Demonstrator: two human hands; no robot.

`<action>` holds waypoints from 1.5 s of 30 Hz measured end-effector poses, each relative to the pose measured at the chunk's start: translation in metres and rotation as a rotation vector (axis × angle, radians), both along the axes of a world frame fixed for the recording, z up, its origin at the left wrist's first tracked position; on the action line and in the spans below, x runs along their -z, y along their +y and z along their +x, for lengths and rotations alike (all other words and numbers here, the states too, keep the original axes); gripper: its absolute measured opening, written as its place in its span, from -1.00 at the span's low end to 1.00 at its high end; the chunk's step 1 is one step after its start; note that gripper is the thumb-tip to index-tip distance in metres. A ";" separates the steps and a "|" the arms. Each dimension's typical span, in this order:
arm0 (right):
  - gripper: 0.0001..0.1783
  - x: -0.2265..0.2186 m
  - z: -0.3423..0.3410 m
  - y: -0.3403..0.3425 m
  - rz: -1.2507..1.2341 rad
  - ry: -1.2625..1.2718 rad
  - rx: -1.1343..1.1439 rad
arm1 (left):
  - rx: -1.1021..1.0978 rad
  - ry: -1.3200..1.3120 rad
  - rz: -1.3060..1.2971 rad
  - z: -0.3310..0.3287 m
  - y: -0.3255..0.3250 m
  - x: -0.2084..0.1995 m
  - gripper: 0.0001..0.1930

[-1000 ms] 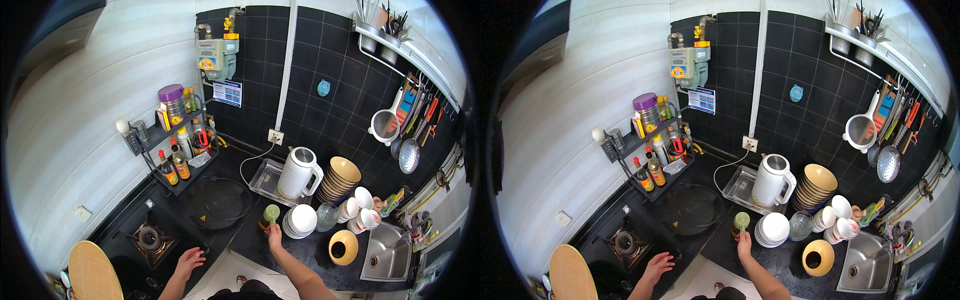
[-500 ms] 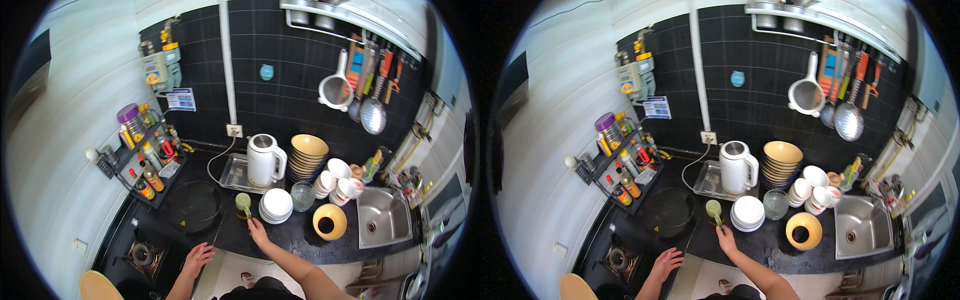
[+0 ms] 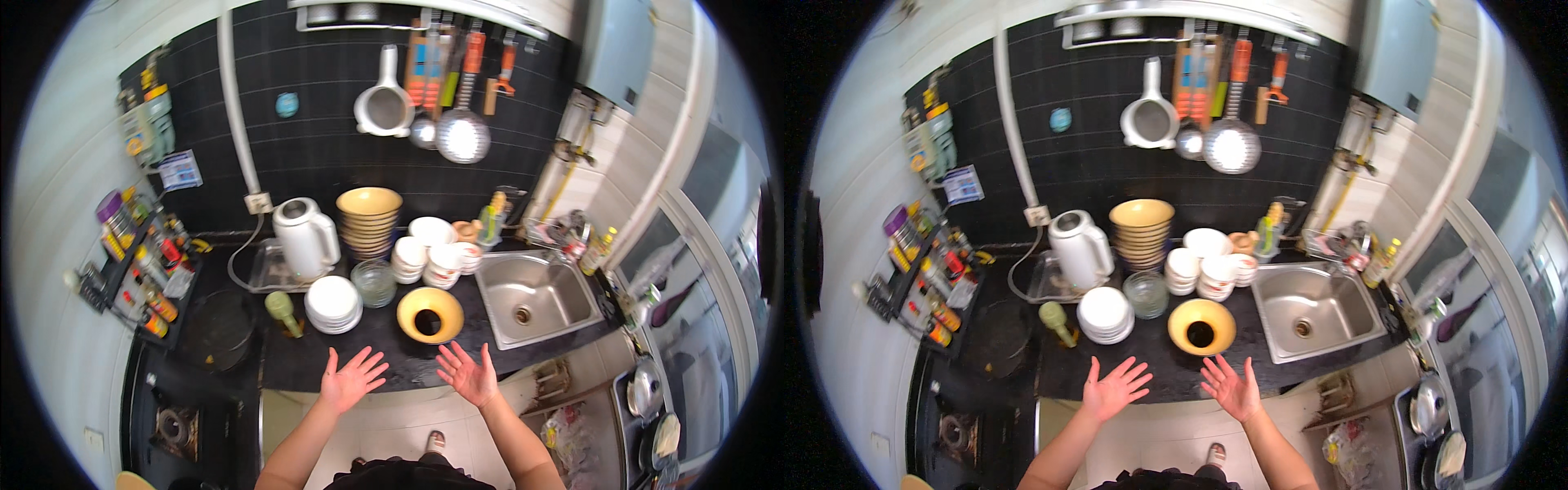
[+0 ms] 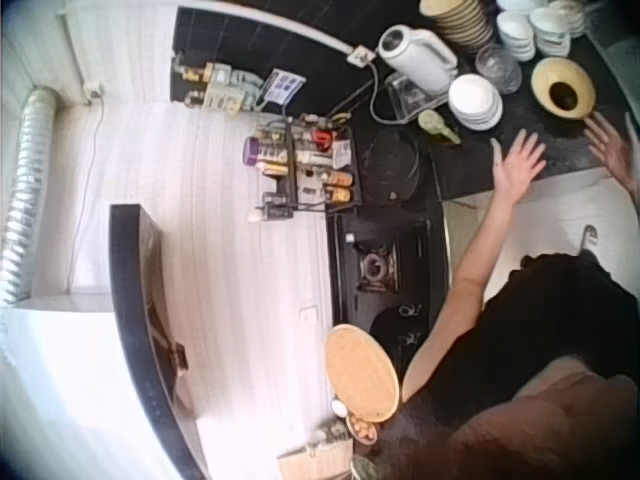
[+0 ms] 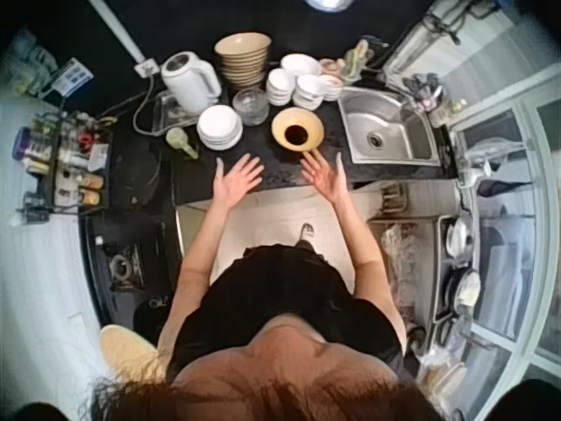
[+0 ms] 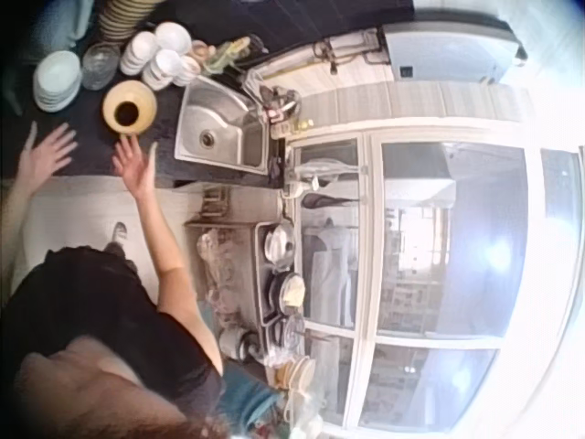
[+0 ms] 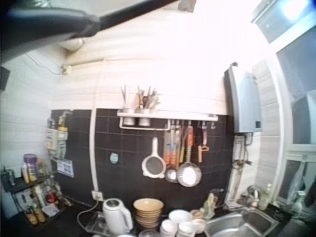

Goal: The person pours oil from a large bottle into a smaller container, then washes their hands at the sink. They retrieve chopsticks and use them to stir a large bowl of chopped green vegetables, adding oil and a powdered seasoning from a packet.

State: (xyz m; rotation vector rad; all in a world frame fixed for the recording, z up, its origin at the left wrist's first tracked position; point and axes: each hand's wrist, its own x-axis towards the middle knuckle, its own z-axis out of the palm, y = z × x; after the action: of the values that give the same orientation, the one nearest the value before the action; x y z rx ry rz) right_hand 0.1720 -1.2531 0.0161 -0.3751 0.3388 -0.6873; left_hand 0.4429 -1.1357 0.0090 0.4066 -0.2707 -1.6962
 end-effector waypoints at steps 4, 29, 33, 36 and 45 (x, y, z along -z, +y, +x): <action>-0.16 0.001 -0.087 -0.028 -0.023 -0.071 0.105 | 0.141 -0.071 -0.045 -0.073 -0.058 -0.007 -0.05; -0.04 0.046 -0.409 -0.373 0.113 0.387 0.481 | 0.395 -0.272 0.232 -0.398 -0.419 0.052 -0.08; -0.07 0.038 -0.447 -0.426 0.068 0.449 0.577 | 0.558 -0.315 0.227 -0.455 -0.465 0.054 -0.12; -0.21 0.012 -0.468 -0.465 -0.156 0.661 0.654 | 0.612 -0.319 0.171 -0.496 -0.500 0.043 -0.14; -0.24 -0.039 -0.545 -0.589 -1.470 1.908 0.621 | 0.368 -0.145 0.004 -0.636 -0.659 -0.003 -0.14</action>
State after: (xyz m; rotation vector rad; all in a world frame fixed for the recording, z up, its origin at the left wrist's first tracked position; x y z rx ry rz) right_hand -0.3727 -1.8425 0.0550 -2.4340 1.8012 -0.8905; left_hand -0.1929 -1.7951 0.0120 0.5071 -0.4712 -2.0297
